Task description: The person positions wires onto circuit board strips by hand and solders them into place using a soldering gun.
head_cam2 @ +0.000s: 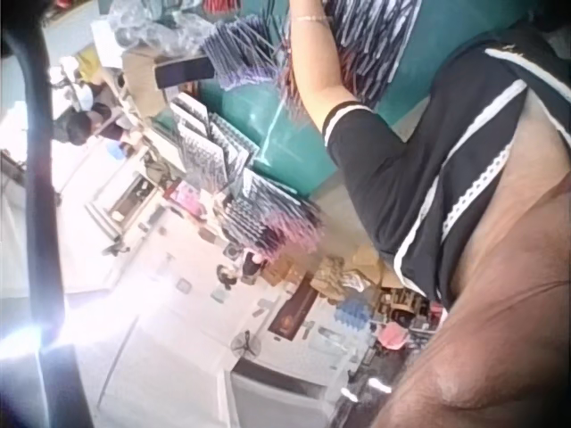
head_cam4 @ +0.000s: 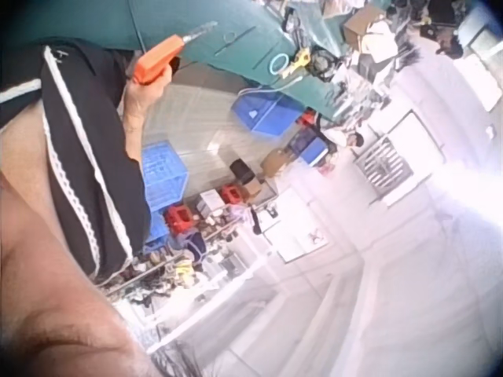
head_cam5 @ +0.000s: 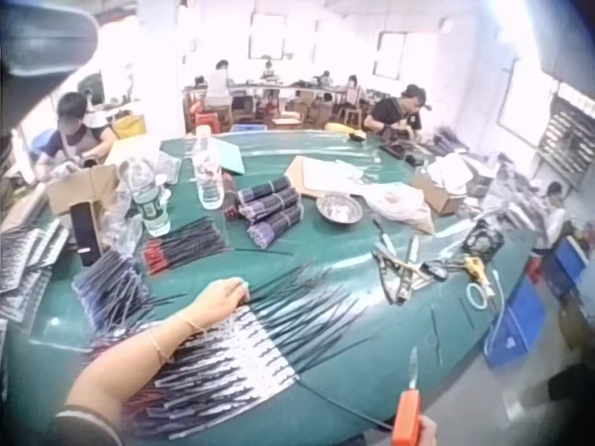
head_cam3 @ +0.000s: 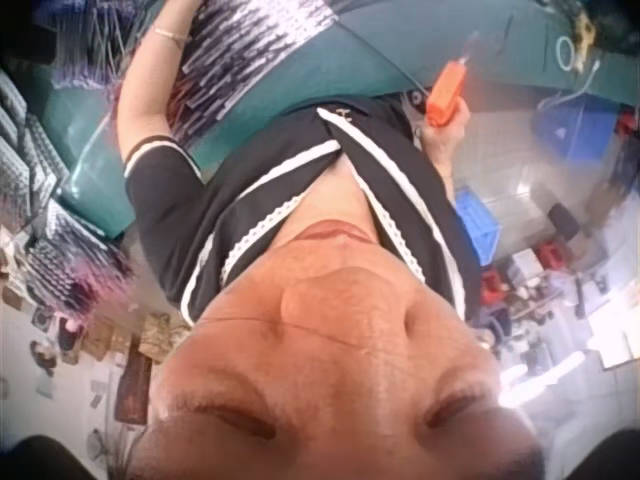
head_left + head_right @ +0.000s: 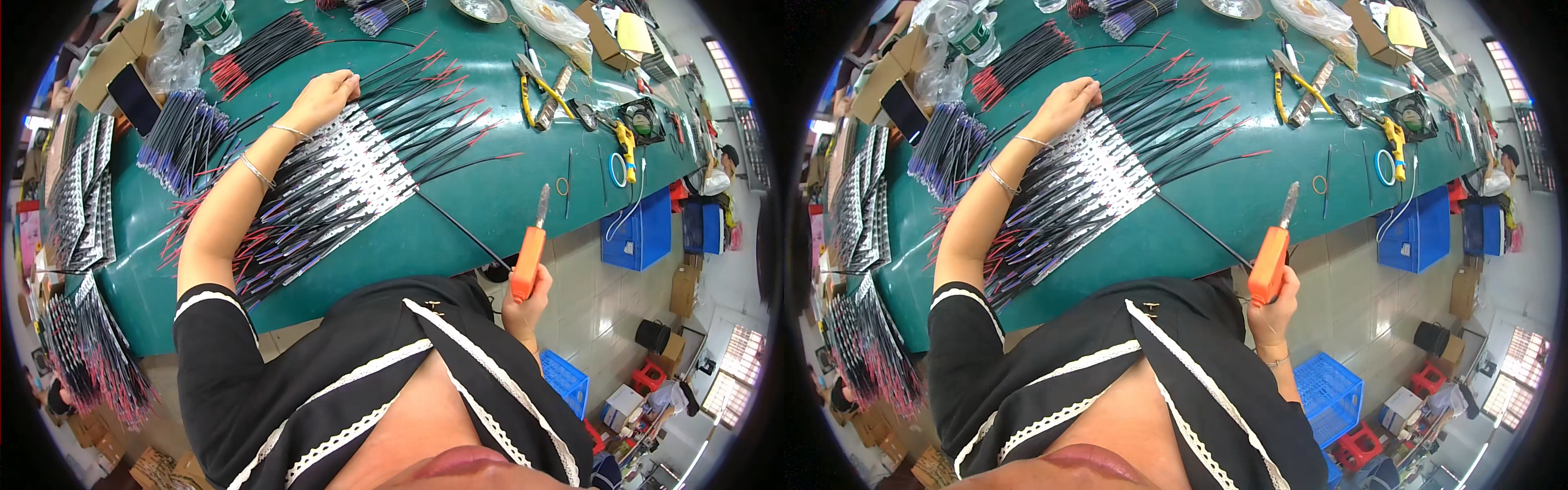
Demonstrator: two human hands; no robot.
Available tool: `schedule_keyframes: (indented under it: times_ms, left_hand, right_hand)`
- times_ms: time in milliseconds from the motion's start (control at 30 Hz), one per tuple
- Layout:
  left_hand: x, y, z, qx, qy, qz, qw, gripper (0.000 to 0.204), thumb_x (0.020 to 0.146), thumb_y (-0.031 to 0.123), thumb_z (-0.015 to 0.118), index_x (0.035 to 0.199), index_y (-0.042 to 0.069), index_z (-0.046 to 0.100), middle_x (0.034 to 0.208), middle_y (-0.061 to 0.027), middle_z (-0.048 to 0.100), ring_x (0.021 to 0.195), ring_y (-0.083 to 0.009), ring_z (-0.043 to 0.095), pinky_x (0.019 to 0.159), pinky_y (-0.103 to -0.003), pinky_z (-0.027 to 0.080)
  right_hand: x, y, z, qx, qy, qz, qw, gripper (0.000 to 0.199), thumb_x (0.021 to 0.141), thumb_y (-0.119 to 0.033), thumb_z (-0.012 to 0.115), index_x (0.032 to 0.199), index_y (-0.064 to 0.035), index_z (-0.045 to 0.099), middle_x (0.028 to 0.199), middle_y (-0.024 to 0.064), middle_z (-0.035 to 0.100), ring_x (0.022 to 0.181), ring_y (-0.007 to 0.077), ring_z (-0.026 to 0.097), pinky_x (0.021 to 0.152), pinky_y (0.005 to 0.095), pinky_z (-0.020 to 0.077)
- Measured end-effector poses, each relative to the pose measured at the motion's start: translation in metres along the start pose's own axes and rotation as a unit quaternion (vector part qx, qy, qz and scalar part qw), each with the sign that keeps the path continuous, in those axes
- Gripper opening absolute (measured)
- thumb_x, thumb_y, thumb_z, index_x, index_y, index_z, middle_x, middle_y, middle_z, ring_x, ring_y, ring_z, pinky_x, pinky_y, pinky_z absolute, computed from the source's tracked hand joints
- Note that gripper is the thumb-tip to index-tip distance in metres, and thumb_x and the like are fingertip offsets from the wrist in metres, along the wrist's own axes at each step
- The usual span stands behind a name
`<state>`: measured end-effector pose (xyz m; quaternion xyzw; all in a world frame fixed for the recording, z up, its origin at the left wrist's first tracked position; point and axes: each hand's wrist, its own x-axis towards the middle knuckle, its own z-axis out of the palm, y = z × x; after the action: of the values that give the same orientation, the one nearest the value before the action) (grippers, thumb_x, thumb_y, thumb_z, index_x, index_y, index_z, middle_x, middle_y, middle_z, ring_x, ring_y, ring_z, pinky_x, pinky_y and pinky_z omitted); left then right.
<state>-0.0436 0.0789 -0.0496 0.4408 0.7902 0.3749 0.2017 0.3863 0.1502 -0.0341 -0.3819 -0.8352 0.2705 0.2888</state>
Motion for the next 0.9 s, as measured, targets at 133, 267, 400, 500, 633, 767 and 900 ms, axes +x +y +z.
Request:
schedule_keyframes:
  times_ms: [133, 267, 400, 500, 633, 767, 900]
  left_hand:
    - [-0.004, 0.007, -0.001, -0.039, -0.006, -0.002, 0.999, 0.034, 0.091, 0.027, 0.038, 0.082, -0.001, 0.055, 0.076, -0.0075, 0.058, 0.071, -0.0154, 0.053, 0.069, -0.028, 0.043]
    - [-0.003, 0.004, -0.003, -0.075, -0.018, 0.004, 0.997, 0.035, 0.091, 0.028, 0.038, 0.088, -0.002, 0.057, 0.078, -0.0067, 0.059, 0.074, -0.0135, 0.052, 0.071, -0.027, 0.042]
    - [0.0, -0.001, -0.007, -0.064, -0.059, 0.039, 0.995, 0.036, 0.091, 0.029, 0.039, 0.089, -0.002, 0.058, 0.073, -0.0046, 0.056, 0.071, -0.0109, 0.049, 0.067, -0.025, 0.041]
    - [0.002, 0.013, -0.016, -0.038, -0.109, 0.013, 0.993, 0.035, 0.091, 0.029, 0.04, 0.081, 0.0, 0.057, 0.068, -0.003, 0.054, 0.066, -0.0087, 0.046, 0.063, -0.023, 0.039]
    - [0.006, 0.017, -0.017, -0.092, -0.158, 0.015, 0.983, 0.034, 0.092, 0.029, 0.039, 0.081, 0.0, 0.053, 0.066, -0.0008, 0.051, 0.065, -0.0077, 0.046, 0.061, -0.022, 0.039]
    - [0.011, 0.012, -0.019, -0.141, -0.2, 0.007, 0.97, 0.033, 0.093, 0.029, 0.037, 0.086, 0.0, 0.052, 0.078, -0.0041, 0.058, 0.075, -0.0088, 0.052, 0.066, -0.023, 0.041]
    - [0.015, 0.02, -0.018, -0.141, -0.224, 0.009, 0.964, 0.033, 0.093, 0.029, 0.036, 0.089, 0.0, 0.053, 0.083, -0.0051, 0.06, 0.076, -0.0091, 0.052, 0.069, -0.023, 0.042]
  right_hand:
    - [0.0, -0.003, 0.014, 0.012, 0.019, -0.004, 1.0, 0.045, 0.066, 0.008, 0.054, 0.109, 0.0002, 0.041, 0.086, 0.0138, 0.058, 0.078, 0.0255, 0.06, 0.071, 0.0291, 0.0453]
    - [0.006, -0.013, 0.024, 0.016, 0.02, 0.003, 1.0, 0.045, 0.067, 0.008, 0.055, 0.109, 0.0002, 0.041, 0.087, 0.0141, 0.057, 0.077, 0.0259, 0.059, 0.071, 0.0295, 0.0453]
    - [0.012, -0.024, 0.039, 0.051, 0.056, 0.035, 0.996, 0.042, 0.069, 0.006, 0.057, 0.109, 0.0006, 0.042, 0.088, 0.0139, 0.057, 0.078, 0.0244, 0.059, 0.071, 0.0291, 0.0449]
    - [0.021, -0.031, 0.048, 0.047, 0.068, 0.021, 0.996, 0.04, 0.071, 0.004, 0.057, 0.108, 0.0008, 0.043, 0.09, 0.0134, 0.057, 0.08, 0.023, 0.058, 0.072, 0.0285, 0.0445]
    - [0.036, -0.045, 0.058, 0.068, 0.08, 0.032, 0.994, 0.038, 0.073, 0.0, 0.059, 0.108, 0.0009, 0.043, 0.09, 0.0114, 0.056, 0.078, 0.0192, 0.057, 0.07, 0.0275, 0.0442]
    - [0.044, -0.043, 0.06, 0.091, 0.093, 0.01, 0.991, 0.036, 0.075, -0.001, 0.06, 0.106, 0.0008, 0.043, 0.086, 0.0091, 0.057, 0.073, 0.0149, 0.056, 0.068, 0.0251, 0.0441]
    - [0.039, -0.051, 0.056, 0.112, 0.052, -0.019, 0.992, 0.036, 0.074, 0.002, 0.06, 0.106, 0.0008, 0.043, 0.085, 0.0087, 0.058, 0.071, 0.0143, 0.056, 0.068, 0.0241, 0.0447]
